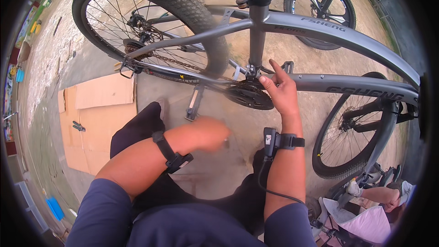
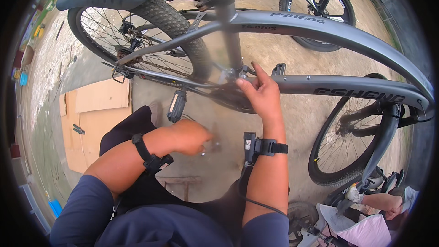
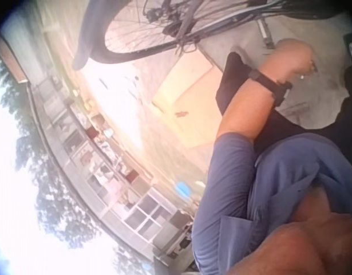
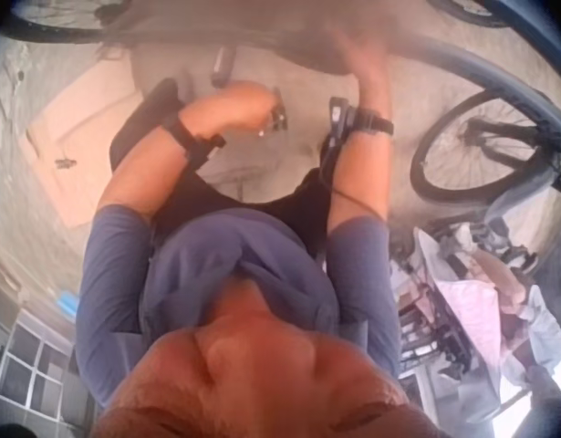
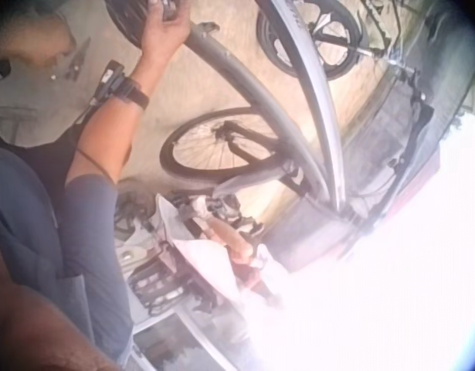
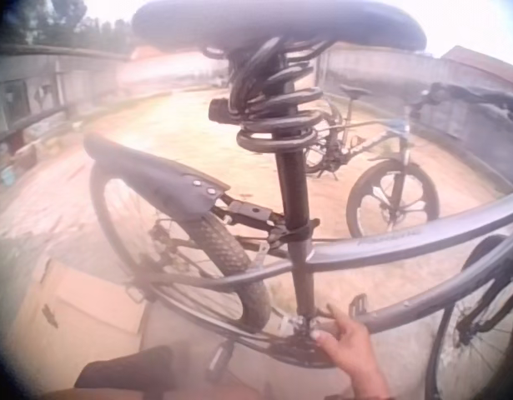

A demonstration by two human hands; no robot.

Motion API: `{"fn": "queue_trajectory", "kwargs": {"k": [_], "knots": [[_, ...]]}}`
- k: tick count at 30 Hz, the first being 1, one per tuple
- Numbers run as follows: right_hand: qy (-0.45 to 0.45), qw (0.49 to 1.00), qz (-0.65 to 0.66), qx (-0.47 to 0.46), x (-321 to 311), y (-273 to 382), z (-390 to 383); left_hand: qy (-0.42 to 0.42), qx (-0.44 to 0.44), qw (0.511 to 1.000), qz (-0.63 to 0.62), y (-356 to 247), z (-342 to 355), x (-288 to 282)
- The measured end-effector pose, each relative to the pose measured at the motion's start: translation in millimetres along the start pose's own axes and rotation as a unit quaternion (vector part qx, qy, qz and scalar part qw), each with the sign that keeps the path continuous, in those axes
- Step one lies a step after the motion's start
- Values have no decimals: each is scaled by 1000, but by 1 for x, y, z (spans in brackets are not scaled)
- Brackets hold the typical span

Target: The person repairs a bicycle by using a screwdriver to adjust the derailleur and then using a wrench to tighten a bolt on the frame.

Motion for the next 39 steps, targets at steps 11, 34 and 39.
{"fn": "queue_trajectory", "kwargs": {"k": [11,34,39], "knots": [[-105,875,444,160,-58,5,-64,-91,58,978,-181,-4,-44,-35],[282,809,510,80,135,230,-281,-649,-10,751,-125,-39,-303,-33],[348,859,375,36,198,254,-320,-677,-69,716,-152,3,-374,12]]}}
Point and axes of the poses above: each hand's wrist, its own z-axis towards the middle knuckle, its own x-axis out of the palm, y = z × x, the point moved 9 cm from there along z, towards the middle knuckle, and after that the axes turned 7 degrees about -y, right-handed, at the moved point
